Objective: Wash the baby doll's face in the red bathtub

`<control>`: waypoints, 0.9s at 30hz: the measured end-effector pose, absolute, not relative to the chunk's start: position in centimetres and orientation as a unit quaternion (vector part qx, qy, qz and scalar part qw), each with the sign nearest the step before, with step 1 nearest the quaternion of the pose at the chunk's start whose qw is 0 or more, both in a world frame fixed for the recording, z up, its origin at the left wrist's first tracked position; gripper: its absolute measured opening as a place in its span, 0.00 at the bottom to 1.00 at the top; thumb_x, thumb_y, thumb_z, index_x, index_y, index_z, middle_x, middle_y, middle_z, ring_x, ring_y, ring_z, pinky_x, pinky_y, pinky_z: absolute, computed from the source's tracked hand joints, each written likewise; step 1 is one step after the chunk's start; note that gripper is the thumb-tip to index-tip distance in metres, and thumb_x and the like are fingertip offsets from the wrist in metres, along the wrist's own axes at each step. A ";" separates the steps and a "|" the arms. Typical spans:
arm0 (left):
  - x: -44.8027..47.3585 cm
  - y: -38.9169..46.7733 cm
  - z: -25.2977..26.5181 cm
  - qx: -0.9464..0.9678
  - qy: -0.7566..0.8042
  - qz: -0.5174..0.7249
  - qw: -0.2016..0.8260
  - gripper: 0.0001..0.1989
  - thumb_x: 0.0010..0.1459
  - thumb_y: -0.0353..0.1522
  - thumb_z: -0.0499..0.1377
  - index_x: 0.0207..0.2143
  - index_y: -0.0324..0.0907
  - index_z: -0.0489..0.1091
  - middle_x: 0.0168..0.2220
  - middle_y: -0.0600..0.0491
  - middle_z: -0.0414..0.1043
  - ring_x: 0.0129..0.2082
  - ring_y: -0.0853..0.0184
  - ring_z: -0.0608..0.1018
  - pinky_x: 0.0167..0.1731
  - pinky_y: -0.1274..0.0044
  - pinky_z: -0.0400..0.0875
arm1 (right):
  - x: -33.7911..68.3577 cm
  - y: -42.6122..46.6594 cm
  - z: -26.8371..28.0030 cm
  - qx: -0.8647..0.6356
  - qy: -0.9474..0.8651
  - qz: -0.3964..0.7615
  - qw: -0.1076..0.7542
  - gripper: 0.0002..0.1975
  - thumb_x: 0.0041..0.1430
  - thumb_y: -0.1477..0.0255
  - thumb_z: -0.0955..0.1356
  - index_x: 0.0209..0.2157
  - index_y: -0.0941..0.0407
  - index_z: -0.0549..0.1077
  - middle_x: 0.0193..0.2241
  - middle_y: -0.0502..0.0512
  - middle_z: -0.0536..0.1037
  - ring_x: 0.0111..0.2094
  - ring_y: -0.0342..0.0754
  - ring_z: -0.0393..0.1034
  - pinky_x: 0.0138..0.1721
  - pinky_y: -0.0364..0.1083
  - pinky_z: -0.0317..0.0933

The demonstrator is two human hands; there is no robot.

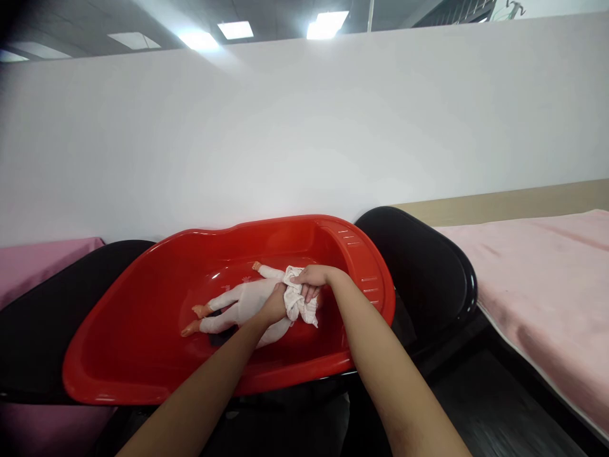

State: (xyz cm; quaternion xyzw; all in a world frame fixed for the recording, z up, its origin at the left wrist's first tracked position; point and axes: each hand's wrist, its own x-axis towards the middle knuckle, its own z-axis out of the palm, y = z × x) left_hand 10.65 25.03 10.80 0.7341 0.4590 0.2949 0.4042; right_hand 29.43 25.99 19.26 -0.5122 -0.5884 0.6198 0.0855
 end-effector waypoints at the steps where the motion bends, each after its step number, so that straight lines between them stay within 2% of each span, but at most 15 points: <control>1: 10.6 25.0 10.8 0.737 0.461 0.298 0.394 0.26 0.53 0.38 0.61 0.53 0.37 0.65 0.49 0.41 0.71 0.47 0.57 0.73 0.47 0.71 0.68 | 29.4 26.0 19.2 -0.511 -0.588 0.621 0.086 0.24 0.55 0.52 0.68 0.33 0.62 0.71 0.28 0.60 0.81 0.28 0.47 0.78 0.33 0.43 0.72; 13: 10.6 24.4 11.0 0.753 0.468 0.278 0.369 0.29 0.57 0.42 0.58 0.57 0.37 0.61 0.51 0.40 0.67 0.48 0.56 0.72 0.50 0.67 0.66 | 29.3 25.6 19.5 -0.513 -0.598 0.610 0.086 0.25 0.55 0.51 0.67 0.33 0.62 0.71 0.29 0.62 0.81 0.26 0.48 0.77 0.31 0.43 0.72; 20: 10.6 24.4 10.9 0.729 0.461 0.315 0.396 0.26 0.55 0.40 0.61 0.53 0.38 0.65 0.49 0.41 0.69 0.47 0.57 0.71 0.49 0.69 0.66 | 29.4 25.7 19.1 -0.502 -0.601 0.616 0.090 0.25 0.55 0.51 0.67 0.34 0.63 0.71 0.29 0.63 0.81 0.27 0.48 0.77 0.30 0.44 0.72; 27: 10.6 24.6 10.5 0.738 0.460 0.309 0.385 0.27 0.56 0.42 0.59 0.55 0.38 0.64 0.49 0.42 0.69 0.47 0.57 0.72 0.48 0.69 0.67 | 29.4 25.6 19.2 -0.504 -0.601 0.613 0.093 0.24 0.56 0.52 0.67 0.33 0.62 0.71 0.29 0.62 0.81 0.26 0.48 0.77 0.29 0.44 0.72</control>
